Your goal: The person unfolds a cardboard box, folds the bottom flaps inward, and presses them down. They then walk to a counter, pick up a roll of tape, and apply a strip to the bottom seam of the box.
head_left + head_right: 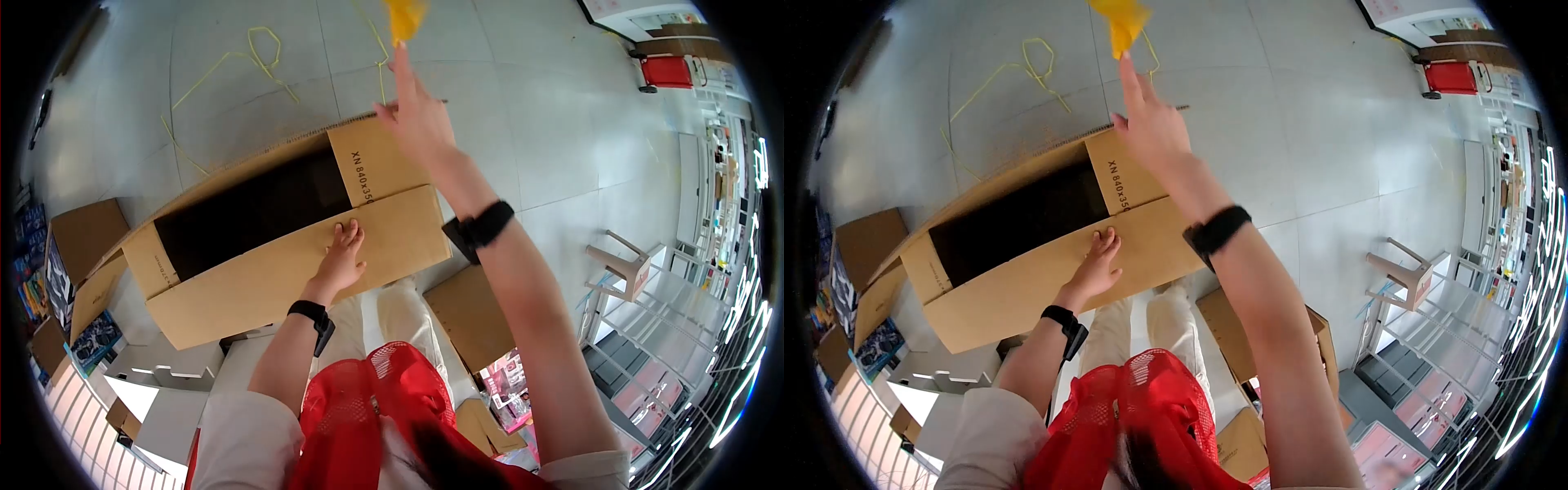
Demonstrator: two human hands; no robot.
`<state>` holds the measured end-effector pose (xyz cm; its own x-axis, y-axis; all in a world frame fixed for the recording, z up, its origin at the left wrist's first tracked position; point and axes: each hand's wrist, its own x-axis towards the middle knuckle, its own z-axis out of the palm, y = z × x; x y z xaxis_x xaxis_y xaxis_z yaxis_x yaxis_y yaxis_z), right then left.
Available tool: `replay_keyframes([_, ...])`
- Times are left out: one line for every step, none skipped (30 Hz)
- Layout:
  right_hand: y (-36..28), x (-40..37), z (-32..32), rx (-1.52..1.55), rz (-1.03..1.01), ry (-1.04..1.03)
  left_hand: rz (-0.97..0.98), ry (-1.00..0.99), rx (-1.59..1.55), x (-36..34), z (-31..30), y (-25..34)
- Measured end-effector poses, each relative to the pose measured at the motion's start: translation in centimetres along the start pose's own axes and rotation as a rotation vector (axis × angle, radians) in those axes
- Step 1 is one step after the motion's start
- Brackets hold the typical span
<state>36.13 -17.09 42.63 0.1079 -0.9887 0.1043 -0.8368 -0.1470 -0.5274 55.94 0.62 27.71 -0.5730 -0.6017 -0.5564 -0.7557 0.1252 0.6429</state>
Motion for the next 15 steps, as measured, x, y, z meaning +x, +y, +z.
replay_keyframes([0.1, -0.7, 0.0, 0.017, 0.027, -0.002, -0.004, 0.021, 0.017, 0.0, 0.0, 0.3])
replay_keyframes([0.3, -1.6, 0.1, 0.035, 0.059, -0.008, -0.009, 0.035, 0.033, -0.3, 0.2, 0.7])
replay_keyframes([0.3, -2.7, 0.2, 0.052, 0.091, -0.013, -0.018, 0.054, 0.08, -0.7, 0.3, 1.2])
replay_keyframes([0.4, -3.8, 0.4, 0.083, 0.117, -0.013, -0.027, 0.078, 0.127, -1.1, 0.2, 1.8])
replay_keyframes([0.7, -4.9, 0.7, 0.112, 0.141, -0.012, -0.034, 0.105, 0.176, -1.2, 0.1, 2.3])
replay_keyframes([1.3, -6.0, 1.3, 0.142, 0.163, -0.014, -0.034, 0.132, 0.193, -1.2, 0.2, 2.5])
replay_keyframes([2.1, -7.2, 2.2, 0.187, 0.16, -0.019, -0.036, 0.157, 0.21, -1.3, 0.2, 2.6])
replay_keyframes([3.2, -9.0, 3.5, 0.235, 0.165, -0.026, -0.038, 0.175, 0.227, -1.6, 0.5, 2.7])
replay_keyframes([4.1, -10.5, 4.7, 0.285, 0.173, -0.031, -0.067, 0.158, 0.269, -1.8, -0.2, 3.5])
replay_keyframes([4.8, -11.8, 5.7, 0.282, 0.138, -0.037, -0.068, 0.166, 0.358, -1.9, -0.2, 3.7])
replay_keyframes([5.5, -12.9, 6.8, 0.28, 0.101, -0.041, -0.068, 0.175, 0.449, -2.1, -0.1, 3.8])
replay_keyframes([5.5, -13.4, 7.2, 0.277, 0.062, -0.042, -0.066, 0.186, 0.541, -2.1, 0.0, 3.8])
replay_keyframes([5.7, -13.8, 7.4, 0.276, 0.072, -0.05, 0.015, 0.311, 0.698, -2.2, 0.1, 3.8])
replay_keyframes([5.8, -14.2, 7.6, 0.274, 0.084, -0.057, 0.078, 0.385, 0.698, -2.4, -0.1, 3.6])
replay_keyframes([5.8, -14.3, 7.6, 0.272, 0.097, -0.062, 0.144, 0.459, 0.696, -2.3, -0.6, 3.4])
